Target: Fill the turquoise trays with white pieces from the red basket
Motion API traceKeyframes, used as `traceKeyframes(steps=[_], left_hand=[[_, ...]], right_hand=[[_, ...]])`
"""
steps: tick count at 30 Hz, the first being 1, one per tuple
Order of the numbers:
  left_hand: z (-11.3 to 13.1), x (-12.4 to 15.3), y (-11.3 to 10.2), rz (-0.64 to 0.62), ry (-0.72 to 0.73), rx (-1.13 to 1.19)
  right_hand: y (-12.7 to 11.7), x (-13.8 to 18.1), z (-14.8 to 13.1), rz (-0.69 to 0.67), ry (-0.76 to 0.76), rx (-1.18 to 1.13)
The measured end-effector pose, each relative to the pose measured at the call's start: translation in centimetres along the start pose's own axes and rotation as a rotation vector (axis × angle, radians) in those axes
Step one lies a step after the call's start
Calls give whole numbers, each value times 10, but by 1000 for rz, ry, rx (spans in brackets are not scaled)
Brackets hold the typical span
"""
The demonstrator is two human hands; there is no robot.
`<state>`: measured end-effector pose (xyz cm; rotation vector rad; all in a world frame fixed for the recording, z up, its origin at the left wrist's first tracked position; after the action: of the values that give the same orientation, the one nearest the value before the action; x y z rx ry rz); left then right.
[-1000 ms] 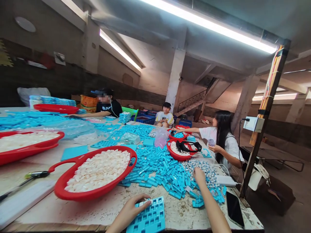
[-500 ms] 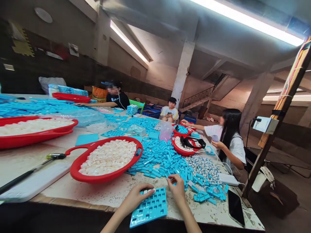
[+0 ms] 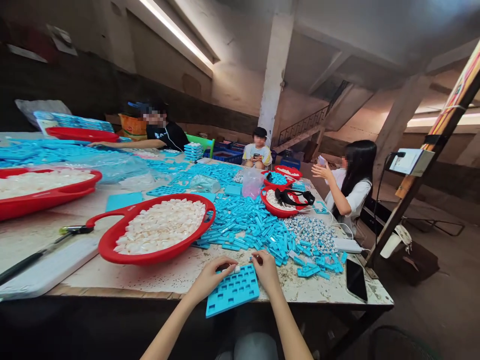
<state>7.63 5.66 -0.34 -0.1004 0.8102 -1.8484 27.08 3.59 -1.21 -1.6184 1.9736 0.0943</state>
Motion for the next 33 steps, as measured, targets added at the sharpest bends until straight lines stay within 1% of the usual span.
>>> traceKeyframes(steps=[3, 6, 9, 12, 14, 20, 22, 26, 30, 33], left_hand=[[3, 1, 2, -32, 12, -24], [3, 1, 3, -47, 6, -24], [3, 2, 4, -56, 13, -19], [4, 2, 4, -60, 31, -20], [3, 2, 4, -61, 35, -21], [2, 1, 3, -38, 29, -36], [2, 2, 3, -37, 31, -35], [1, 2, 3, -29, 27, -24], [2, 2, 3, -35, 38, -24], [1, 2, 3, -48, 45, -28]], right_hand=[[-4, 1, -1, 28, 10, -62], [-6, 3, -5, 26, 31, -163], [-4, 5, -9, -25, 58, -244], [3, 7, -12, -116, 55, -249], [5, 7, -12, -135, 50, -259], [-2, 6, -3, 29, 22, -368], [-3, 5, -2, 35, 15, -359], [1, 5, -2, -40, 41, -299], [5, 6, -11, -124, 2, -248], [9, 8, -15, -182, 11, -218]])
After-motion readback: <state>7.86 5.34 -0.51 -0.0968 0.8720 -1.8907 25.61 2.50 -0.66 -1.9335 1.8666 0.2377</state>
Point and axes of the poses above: each hand's wrist, its own x-axis away from the middle knuckle, its own y-axis out of the palm, z = x × y, the point moved 6 cm from there along -x, towards the middle knuckle, and after that the axes turned 12 degrees about -x, right-handed, at the moved point
